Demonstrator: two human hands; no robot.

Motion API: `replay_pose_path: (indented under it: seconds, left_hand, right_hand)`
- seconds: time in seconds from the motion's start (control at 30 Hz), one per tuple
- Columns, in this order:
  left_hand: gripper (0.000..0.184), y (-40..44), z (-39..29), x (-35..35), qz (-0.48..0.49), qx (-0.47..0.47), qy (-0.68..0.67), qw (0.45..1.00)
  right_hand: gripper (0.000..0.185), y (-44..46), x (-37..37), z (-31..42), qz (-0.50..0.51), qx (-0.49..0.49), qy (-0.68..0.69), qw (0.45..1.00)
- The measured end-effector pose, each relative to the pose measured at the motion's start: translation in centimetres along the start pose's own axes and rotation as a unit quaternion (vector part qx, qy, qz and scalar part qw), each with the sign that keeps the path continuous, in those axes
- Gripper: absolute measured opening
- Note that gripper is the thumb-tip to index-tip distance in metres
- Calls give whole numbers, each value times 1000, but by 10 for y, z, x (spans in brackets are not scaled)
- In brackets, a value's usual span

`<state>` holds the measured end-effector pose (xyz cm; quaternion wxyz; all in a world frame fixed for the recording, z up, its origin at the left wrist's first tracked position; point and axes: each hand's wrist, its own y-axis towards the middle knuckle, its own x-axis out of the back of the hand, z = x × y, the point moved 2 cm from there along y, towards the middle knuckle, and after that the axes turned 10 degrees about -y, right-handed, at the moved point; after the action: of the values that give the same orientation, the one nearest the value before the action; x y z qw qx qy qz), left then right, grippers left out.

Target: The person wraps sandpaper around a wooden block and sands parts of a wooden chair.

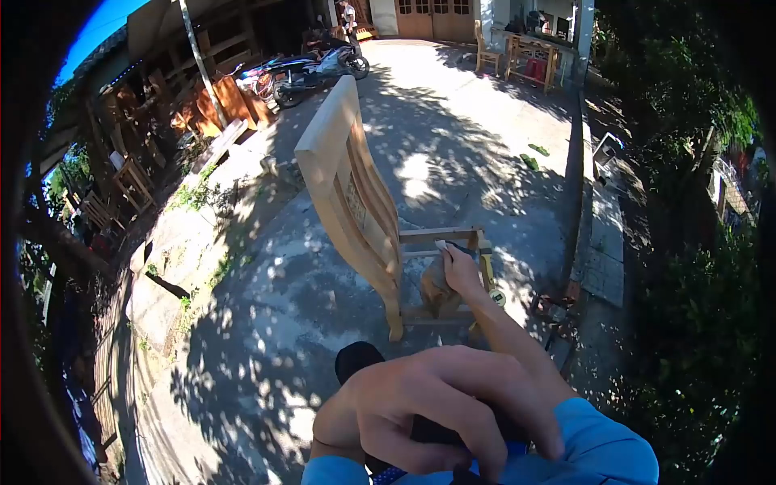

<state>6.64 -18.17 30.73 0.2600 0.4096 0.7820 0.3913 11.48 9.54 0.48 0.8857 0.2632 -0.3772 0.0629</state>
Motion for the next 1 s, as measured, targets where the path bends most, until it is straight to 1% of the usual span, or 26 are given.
replay_pose_path:
  seconds: [0.03, 0.07, 0.13, 0.2, 0.27, 0.33, 0.47, 0.57, 0.6, 0.67, 0.7, 0.8, 0.87, 0.9, 0.93, 0.97, 1.0]
  left_hand:
    - [18, 3, -2, -4, 39, -15, -14, 999]
    - [18, 5, -3, -3, 34, -27, -13, 999]
    - [19, 11, 3, 0, 24, -57, -20, 998]
    - [30, 15, 18, -6, -37, -127, -28, 991]
    - [36, 19, 18, -11, -69, -128, -11, 989]
    - [33, 22, 9, -15, -71, -66, 28, 995]
    - [44, 27, 15, -16, -101, -106, 95, 985]
    - [46, 36, 9, -21, -114, -131, 166, 971]
    - [46, 39, 3, -19, -113, -135, 193, 965]
    - [45, 45, -5, -11, -94, -152, 241, 954]
    - [44, 48, -8, -6, -75, -165, 259, 949]
    - [39, 62, -14, 15, 31, -224, 266, 937]
    - [36, 60, -17, 18, 56, -171, 236, 955]
    - [38, 56, -22, 15, 38, -94, 209, 973]
    - [43, 51, -25, 21, 38, -19, 214, 976]
    - [52, 46, -29, 28, 39, 55, 221, 973]
    - [60, 28, -19, 50, 18, 153, 263, 952]
  right_hand:
    - [33, -1, -2, -2, 9, -5, -6, 1000]
    - [31, -2, -4, -3, -17, 31, 17, 999]
    - [31, -3, -1, 2, -5, 14, 7, 1000]
    - [31, -7, 8, 5, 15, -2, 1, 1000]
    - [32, -7, 20, 16, 41, -11, 7, 999]
    - [33, -11, 15, 13, 34, -10, 5, 999]
    - [33, -11, 13, 9, 34, -21, 7, 999]
    - [33, -13, 23, 17, 46, -40, 8, 998]
    - [32, -15, 16, 12, 26, -19, 18, 999]
    - [32, -11, 3, -1, -20, 21, 37, 999]
    - [31, -10, 0, -2, -25, 25, 28, 999]
    - [30, -12, -4, -5, -32, 30, 8, 999]
    - [29, -10, -6, -6, -43, 27, 12, 999]
    - [29, -13, -5, -6, -27, 28, 5, 999]
    - [29, -13, 0, -2, -13, 29, -1, 999]
    - [28, -9, 5, 0, -3, 31, -7, 999]
    - [28, -11, 14, 6, 11, 35, 14, 999]
